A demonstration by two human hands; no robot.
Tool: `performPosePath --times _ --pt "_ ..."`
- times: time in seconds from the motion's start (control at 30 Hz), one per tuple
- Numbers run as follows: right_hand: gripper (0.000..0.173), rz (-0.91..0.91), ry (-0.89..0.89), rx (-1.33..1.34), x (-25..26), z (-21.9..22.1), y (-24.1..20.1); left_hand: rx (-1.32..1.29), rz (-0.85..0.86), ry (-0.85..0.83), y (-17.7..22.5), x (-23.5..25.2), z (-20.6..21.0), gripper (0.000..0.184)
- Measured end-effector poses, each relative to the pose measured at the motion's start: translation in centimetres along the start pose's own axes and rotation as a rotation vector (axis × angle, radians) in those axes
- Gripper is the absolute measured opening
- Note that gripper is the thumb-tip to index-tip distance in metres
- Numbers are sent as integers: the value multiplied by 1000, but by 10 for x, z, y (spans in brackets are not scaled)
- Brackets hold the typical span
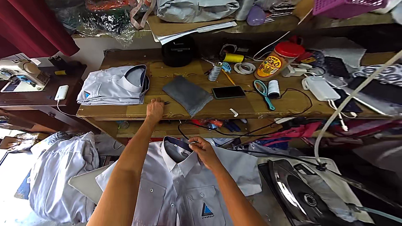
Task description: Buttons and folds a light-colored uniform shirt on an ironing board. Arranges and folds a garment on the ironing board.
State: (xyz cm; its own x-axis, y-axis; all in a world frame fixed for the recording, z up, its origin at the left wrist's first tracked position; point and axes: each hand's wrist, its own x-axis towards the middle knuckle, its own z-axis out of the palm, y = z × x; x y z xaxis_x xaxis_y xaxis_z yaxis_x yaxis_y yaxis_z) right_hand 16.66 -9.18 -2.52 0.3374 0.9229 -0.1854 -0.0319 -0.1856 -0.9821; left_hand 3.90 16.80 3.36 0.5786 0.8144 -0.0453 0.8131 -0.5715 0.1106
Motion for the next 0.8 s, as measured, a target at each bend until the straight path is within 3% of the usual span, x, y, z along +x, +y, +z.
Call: performPosePath --times 0.1,0.2,0.27,0.33,0.43,0.57,0.8 --pt "19 19 12 27 -1 -1 -1 -24 -57 -53 8 -2 -11 26" --pt "18 56 38 48 0 1 -3 -449 -31 -29 19 -47 -13 29" --pt "18 67 46 71 2 3 -3 -710 6 -188 28 -89 -2 36" --pt "19 72 50 115 4 5 -2 -857 50 -229 36 -133 13 45" --pt "18 63 50 129 5 8 -4 -873 82 -110 48 -172 37 45" --pt "18 36 36 78 5 13 -8 -762 91 21 55 -185 52 40" --pt "17 -14 -3 29 5 17 -12 -710 148 60 53 -187 58 37"
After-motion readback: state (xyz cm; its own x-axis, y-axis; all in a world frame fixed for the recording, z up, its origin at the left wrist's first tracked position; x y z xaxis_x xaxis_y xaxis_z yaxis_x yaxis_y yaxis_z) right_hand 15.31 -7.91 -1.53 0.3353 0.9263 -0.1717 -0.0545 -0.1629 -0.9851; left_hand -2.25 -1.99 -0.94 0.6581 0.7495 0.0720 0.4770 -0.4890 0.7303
